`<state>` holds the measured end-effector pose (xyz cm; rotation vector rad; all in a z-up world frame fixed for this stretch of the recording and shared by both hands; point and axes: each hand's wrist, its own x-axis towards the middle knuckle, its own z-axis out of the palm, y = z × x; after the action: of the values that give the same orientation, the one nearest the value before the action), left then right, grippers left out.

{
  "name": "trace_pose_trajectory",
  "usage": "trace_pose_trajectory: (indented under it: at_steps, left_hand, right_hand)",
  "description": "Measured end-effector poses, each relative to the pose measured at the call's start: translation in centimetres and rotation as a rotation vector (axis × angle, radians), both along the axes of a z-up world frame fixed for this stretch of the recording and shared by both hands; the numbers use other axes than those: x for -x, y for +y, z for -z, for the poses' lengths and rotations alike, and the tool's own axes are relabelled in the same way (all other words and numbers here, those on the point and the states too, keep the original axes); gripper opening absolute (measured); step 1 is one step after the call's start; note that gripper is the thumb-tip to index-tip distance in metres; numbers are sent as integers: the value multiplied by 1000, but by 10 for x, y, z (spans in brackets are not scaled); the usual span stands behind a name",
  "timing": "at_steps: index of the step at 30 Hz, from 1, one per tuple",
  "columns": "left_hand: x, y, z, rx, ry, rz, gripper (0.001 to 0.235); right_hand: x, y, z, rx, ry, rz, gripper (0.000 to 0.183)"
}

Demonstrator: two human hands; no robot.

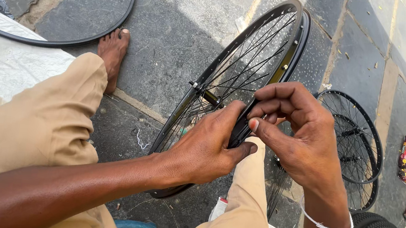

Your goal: The person is sitting on the ground and lacing a bicycle wheel by hand. They insert spokes into the hub and rim, then tighten the nipples to secure the spokes in place.

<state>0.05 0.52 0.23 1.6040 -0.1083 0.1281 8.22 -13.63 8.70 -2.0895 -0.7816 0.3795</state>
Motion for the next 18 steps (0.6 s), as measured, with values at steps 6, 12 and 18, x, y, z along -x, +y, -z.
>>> trace_pose_trajectory:
  at_steps: [6, 12, 18]
  left_hand:
    - [0, 0, 0, 16, 1, -1, 44]
    - [-5, 11, 4, 45, 203, -42, 35]
    - [-3, 28, 7, -203, -245, -262, 41]
  right_hand:
    - [13, -4, 10, 94, -204, 23, 44]
    - [24, -1, 76, -624, -144, 486, 21]
    - [19, 22, 152, -918, 734, 26, 36]
